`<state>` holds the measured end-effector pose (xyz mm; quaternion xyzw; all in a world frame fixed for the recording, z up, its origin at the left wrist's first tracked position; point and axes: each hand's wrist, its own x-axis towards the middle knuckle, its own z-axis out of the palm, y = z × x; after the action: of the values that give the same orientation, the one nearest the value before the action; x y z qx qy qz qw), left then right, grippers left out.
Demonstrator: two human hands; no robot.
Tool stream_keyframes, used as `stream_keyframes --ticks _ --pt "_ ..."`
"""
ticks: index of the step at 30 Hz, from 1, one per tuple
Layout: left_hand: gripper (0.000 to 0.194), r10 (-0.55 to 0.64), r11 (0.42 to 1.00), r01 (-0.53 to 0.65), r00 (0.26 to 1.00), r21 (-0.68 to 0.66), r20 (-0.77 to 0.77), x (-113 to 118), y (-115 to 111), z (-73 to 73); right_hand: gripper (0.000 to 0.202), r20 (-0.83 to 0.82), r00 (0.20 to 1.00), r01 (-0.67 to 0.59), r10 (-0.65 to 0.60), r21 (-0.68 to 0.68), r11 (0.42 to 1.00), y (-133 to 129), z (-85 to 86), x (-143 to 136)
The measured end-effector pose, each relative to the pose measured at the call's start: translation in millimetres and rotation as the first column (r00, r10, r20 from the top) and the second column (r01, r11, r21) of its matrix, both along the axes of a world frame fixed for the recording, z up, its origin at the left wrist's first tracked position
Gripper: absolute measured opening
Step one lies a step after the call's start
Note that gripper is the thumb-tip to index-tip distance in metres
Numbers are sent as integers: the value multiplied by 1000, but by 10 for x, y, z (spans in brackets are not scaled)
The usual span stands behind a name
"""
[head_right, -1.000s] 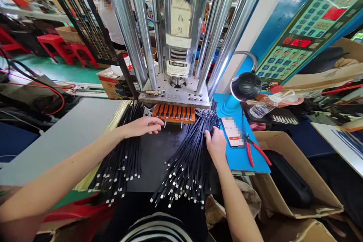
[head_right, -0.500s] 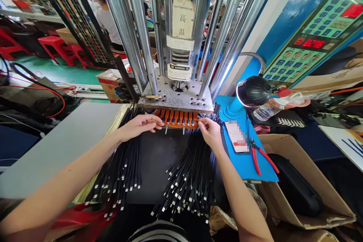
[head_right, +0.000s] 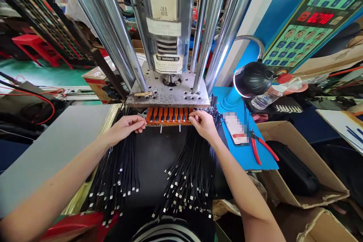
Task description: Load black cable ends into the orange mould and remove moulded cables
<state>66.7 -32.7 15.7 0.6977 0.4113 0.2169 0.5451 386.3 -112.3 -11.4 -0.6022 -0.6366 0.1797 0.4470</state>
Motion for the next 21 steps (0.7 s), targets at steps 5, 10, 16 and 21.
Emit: stream_keyframes --ticks 5,10,16,21 --pt "38 2 1000 -2 1000 2 -4 30 -10 33 18 23 1000 -14 14 23 1000 -19 7 -5" --pt "38 20 997 -16 998 81 -54 52 -49 51 16 25 1000 -15 13 78 997 -3 21 -1" --pt "32 208 911 -152 972 384 -107 205 26 -56 13 158 987 3 -15 79 997 201 131 35" --pt "60 273 830 -50 905 556 -327 514 246 -1 19 257 966 -25 -1 96 995 538 110 83"
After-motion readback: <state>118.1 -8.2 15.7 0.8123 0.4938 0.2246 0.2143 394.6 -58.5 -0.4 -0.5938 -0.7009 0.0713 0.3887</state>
